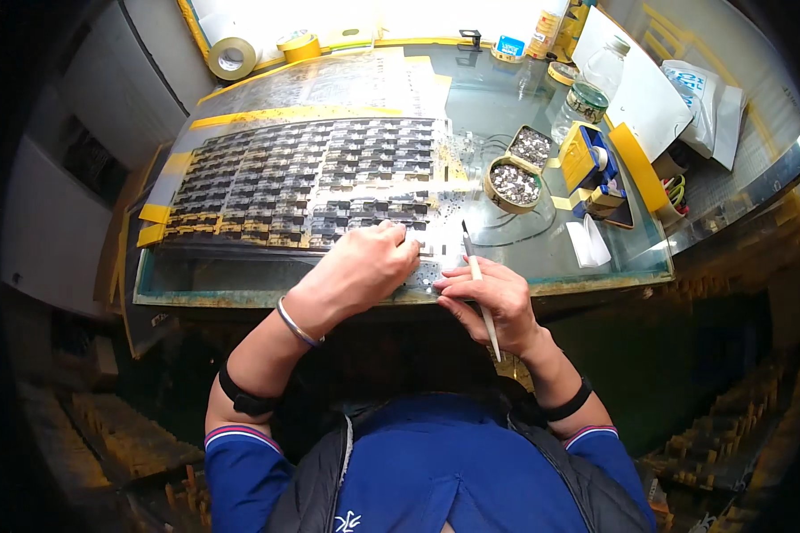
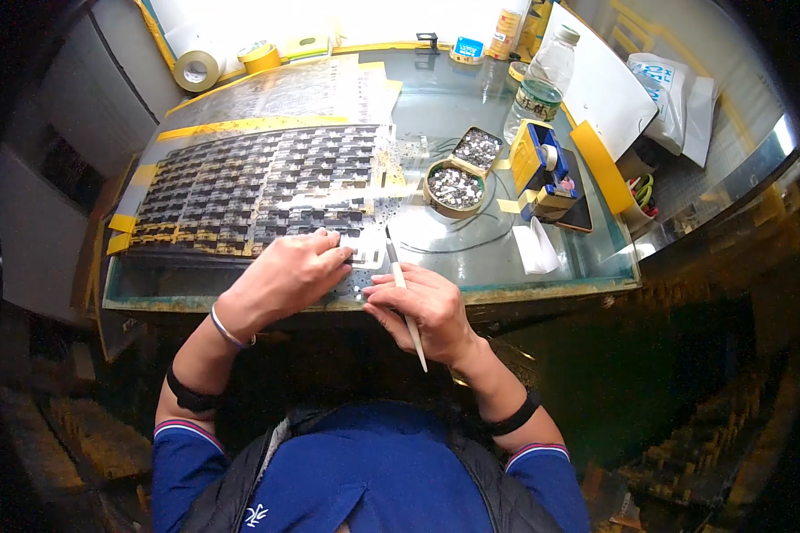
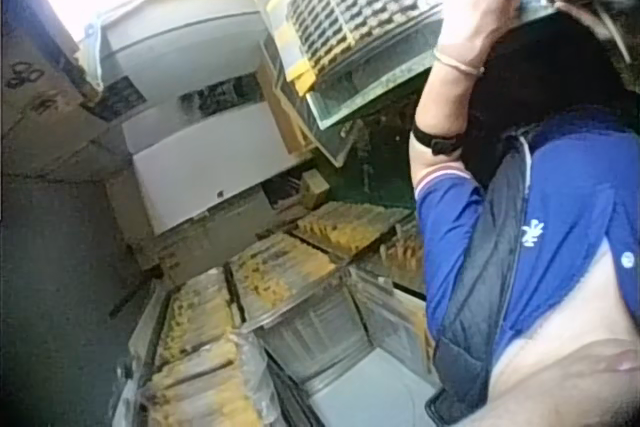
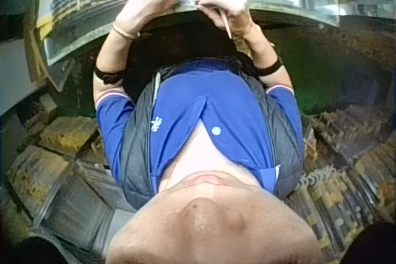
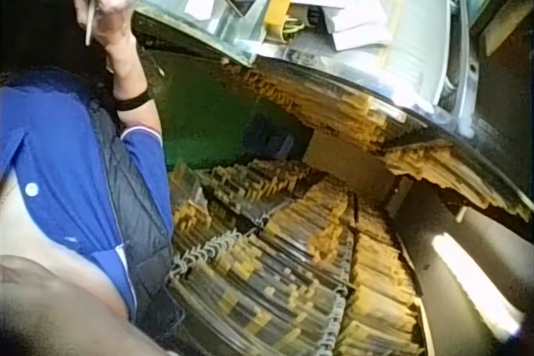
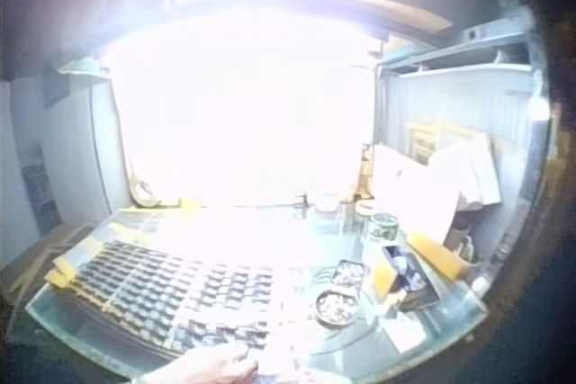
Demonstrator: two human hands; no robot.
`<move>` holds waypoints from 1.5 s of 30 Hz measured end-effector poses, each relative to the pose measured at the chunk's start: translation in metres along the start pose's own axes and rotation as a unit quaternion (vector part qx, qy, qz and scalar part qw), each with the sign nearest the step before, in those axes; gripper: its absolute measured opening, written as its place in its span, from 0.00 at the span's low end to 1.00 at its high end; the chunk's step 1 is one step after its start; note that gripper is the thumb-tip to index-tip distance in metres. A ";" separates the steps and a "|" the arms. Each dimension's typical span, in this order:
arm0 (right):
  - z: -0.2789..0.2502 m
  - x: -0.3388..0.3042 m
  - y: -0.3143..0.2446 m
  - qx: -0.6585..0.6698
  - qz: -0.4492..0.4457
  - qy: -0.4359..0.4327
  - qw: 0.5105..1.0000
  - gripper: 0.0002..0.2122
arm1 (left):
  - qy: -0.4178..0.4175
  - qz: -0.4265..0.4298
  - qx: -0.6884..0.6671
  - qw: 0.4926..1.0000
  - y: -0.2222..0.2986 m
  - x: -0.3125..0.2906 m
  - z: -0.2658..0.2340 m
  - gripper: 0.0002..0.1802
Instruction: Assembling tiny metal components onto a transparent grid sheet using a manual stylus tool.
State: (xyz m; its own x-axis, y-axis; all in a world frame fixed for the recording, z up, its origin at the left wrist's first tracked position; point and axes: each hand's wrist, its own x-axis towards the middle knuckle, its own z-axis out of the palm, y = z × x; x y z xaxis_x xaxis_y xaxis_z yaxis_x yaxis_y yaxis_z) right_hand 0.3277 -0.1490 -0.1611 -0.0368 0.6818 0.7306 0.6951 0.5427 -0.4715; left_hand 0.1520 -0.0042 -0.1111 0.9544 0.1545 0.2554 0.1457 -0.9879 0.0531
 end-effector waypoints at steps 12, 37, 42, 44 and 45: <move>-0.003 0.005 0.009 -0.142 0.093 0.019 0.985 0.11 | 0.275 -0.009 0.041 0.961 0.023 -0.034 -0.024 0.15; -0.008 -0.003 -0.011 -0.032 0.030 -0.020 0.999 0.09 | 0.221 -0.087 -0.070 0.969 0.046 -0.065 0.026 0.25; -0.006 -0.009 -0.004 -0.029 0.004 0.001 1.000 0.10 | 0.188 -0.090 -0.082 0.974 0.046 -0.061 0.025 0.24; -0.002 -0.010 -0.007 -0.011 0.019 0.022 1.000 0.10 | 0.204 -0.097 -0.085 0.970 0.048 -0.058 0.027 0.23; -0.001 -0.010 -0.008 0.008 0.034 0.044 0.998 0.11 | 0.219 -0.103 -0.088 0.966 0.048 -0.057 0.027 0.22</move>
State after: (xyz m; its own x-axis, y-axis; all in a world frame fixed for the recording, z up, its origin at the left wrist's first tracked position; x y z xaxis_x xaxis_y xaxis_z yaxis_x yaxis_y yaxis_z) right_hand 0.3234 -0.1606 -0.1638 0.0750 0.6720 0.7367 0.6827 0.5039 -0.5291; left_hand 0.1121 -0.0606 -0.1495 0.7024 0.3773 0.6036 0.2380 -0.9237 0.3004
